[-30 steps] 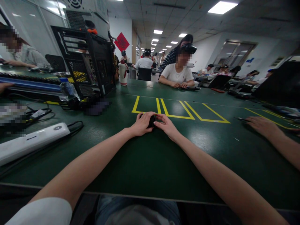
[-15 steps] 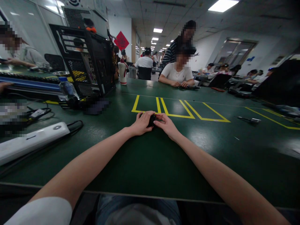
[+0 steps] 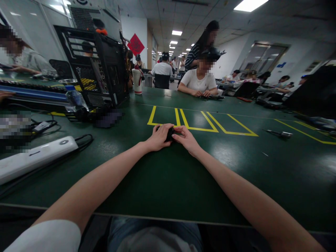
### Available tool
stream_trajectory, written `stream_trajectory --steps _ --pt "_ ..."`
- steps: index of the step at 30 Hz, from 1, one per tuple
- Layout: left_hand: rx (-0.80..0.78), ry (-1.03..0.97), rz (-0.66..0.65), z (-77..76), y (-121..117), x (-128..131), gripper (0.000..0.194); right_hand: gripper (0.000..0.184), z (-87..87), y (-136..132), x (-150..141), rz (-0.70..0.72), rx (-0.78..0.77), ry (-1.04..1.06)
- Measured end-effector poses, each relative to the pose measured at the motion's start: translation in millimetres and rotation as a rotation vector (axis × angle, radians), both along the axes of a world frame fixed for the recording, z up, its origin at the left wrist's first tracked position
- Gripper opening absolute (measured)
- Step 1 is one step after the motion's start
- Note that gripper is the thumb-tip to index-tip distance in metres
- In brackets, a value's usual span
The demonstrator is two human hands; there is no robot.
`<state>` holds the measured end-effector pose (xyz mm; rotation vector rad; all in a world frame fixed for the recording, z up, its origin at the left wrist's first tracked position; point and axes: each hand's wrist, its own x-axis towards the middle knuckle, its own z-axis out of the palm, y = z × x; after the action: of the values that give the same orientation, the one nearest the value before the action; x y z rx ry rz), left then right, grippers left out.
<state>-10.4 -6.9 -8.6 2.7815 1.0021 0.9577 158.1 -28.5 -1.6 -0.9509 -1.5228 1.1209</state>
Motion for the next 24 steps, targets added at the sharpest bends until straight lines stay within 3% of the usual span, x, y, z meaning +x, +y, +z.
stream_trajectory --steps 4,13,17,24 --pt "0.000 0.006 -0.004 0.2 -0.1 0.0 0.064 0.038 -0.2 0.8 1.9 0.034 -0.013 -0.017" --pt "0.000 0.004 0.008 0.4 -0.4 -0.1 0.064 0.025 -1.3 -0.7 0.0 0.016 0.027 0.034" --pt "0.000 0.004 0.009 0.0 -0.5 -0.1 0.065 0.032 0.4 -0.6 -0.5 -0.013 0.002 0.022" --pt "-0.005 0.004 0.000 1.4 -1.1 -0.4 0.065 0.036 -1.6 0.5 2.0 0.076 0.021 0.051"
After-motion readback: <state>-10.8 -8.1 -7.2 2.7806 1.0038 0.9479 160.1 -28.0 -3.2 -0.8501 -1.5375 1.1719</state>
